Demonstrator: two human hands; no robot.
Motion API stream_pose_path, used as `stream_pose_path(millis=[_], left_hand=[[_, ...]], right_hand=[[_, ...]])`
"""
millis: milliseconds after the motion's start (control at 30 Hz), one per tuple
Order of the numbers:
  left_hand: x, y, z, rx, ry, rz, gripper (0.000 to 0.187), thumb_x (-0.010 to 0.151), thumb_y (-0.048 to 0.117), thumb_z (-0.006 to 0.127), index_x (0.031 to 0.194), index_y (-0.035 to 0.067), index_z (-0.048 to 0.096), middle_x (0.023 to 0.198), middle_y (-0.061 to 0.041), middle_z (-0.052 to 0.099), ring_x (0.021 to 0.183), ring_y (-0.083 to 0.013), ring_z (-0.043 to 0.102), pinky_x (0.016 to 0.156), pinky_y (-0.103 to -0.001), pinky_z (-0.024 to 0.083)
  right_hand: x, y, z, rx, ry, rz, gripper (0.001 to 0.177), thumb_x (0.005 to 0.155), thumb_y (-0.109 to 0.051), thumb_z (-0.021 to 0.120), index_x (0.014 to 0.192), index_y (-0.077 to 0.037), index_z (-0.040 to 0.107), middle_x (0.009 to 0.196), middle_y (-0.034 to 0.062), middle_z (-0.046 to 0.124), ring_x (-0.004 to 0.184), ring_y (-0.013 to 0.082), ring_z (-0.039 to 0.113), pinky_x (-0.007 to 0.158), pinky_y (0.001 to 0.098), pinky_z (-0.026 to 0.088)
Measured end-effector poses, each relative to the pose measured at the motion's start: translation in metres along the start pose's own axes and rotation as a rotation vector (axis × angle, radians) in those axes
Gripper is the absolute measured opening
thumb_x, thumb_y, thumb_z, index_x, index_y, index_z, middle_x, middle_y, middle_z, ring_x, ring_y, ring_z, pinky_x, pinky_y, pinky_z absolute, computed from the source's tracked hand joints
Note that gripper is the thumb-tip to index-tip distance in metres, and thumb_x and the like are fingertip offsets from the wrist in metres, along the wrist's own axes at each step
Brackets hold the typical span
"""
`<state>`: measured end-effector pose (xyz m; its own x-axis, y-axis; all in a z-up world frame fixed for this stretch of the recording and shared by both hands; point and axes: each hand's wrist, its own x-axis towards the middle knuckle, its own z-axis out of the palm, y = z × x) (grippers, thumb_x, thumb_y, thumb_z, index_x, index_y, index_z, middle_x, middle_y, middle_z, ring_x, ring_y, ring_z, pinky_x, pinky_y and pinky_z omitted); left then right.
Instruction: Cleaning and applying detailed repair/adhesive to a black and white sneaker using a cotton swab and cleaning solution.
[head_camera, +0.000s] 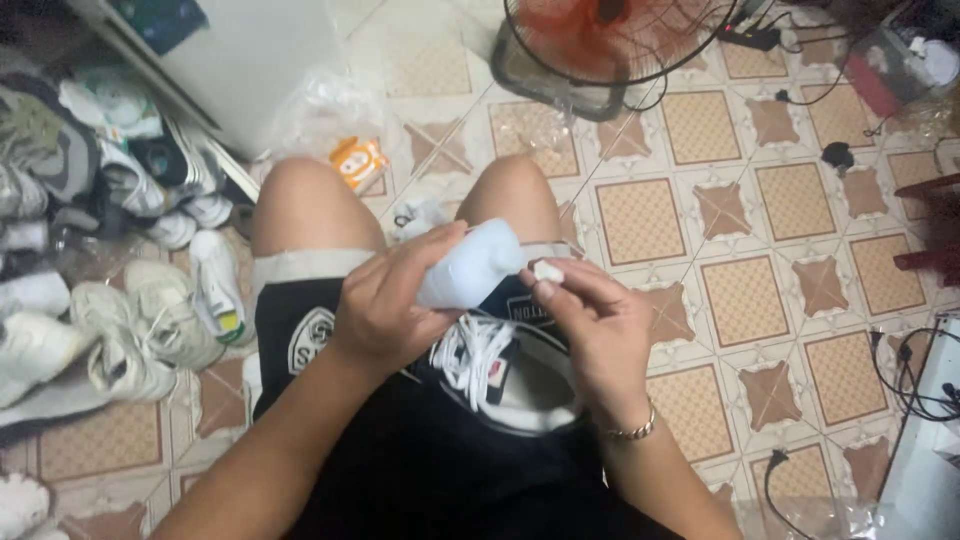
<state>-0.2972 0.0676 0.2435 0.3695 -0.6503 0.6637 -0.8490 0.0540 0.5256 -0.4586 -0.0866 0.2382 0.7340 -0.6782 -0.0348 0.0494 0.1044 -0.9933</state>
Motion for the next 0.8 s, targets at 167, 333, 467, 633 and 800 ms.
stream_pose_path(millis=[167, 333, 467, 633, 800], left_hand=[[0.010, -0.003, 0.000, 0.115, -0.041, 0.050, 0.051, 0.079, 0.011, 0.084, 0.122, -0.005, 0.062, 0.127, -0.021, 0.070, 0.121, -0.0337, 0.069, 0.102, -0.041, 0.056], [0.010, -0.001, -0.006, 0.256, -0.044, 0.087, 0.042, 0.079, -0.001, 0.069, 0.121, -0.004, 0.066, 0.129, -0.020, 0.070, 0.125, -0.0329, 0.067, 0.109, -0.045, 0.052], [0.011, 0.002, -0.013, 0.357, -0.027, 0.102, 0.041, 0.078, -0.004, 0.061, 0.118, -0.002, 0.071, 0.130, -0.018, 0.070, 0.127, -0.0312, 0.067, 0.110, -0.047, 0.050], [0.012, 0.007, -0.017, 0.428, -0.032, 0.122, 0.037, 0.083, -0.004, 0.060, 0.117, 0.000, 0.073, 0.130, -0.016, 0.071, 0.127, -0.0295, 0.067, 0.110, -0.047, 0.049], [0.016, 0.010, -0.022, 0.499, -0.047, 0.172, 0.028, 0.095, 0.010, 0.059, 0.116, 0.001, 0.075, 0.128, -0.015, 0.072, 0.125, -0.0285, 0.067, 0.108, -0.046, 0.049]], right_hand=[[0.009, -0.002, 0.005, 0.090, -0.027, -0.028, 0.021, 0.092, 0.008, 0.069, 0.113, 0.010, 0.072, 0.115, 0.0167, 0.072, 0.103, 0.0198, 0.074, 0.093, 0.0290, 0.060], [0.011, 0.001, 0.012, 0.069, -0.049, -0.014, 0.019, 0.092, 0.007, 0.070, 0.111, 0.010, 0.072, 0.113, 0.0159, 0.073, 0.099, 0.0186, 0.075, 0.090, 0.0289, 0.062], [0.012, 0.008, 0.015, 0.081, -0.032, 0.087, 0.021, 0.092, 0.004, 0.071, 0.112, 0.010, 0.073, 0.103, 0.0165, 0.077, 0.093, 0.0179, 0.075, 0.085, 0.0285, 0.061], [0.014, 0.013, 0.019, 0.123, -0.044, 0.115, 0.023, 0.091, 0.003, 0.071, 0.113, 0.010, 0.072, 0.102, 0.0181, 0.077, 0.092, 0.0190, 0.077, 0.084, 0.0281, 0.062], [0.017, 0.017, 0.021, 0.093, -0.043, 0.177, 0.023, 0.091, 0.003, 0.071, 0.112, 0.012, 0.072, 0.100, 0.0204, 0.078, 0.089, 0.0205, 0.077, 0.082, 0.0289, 0.062]])
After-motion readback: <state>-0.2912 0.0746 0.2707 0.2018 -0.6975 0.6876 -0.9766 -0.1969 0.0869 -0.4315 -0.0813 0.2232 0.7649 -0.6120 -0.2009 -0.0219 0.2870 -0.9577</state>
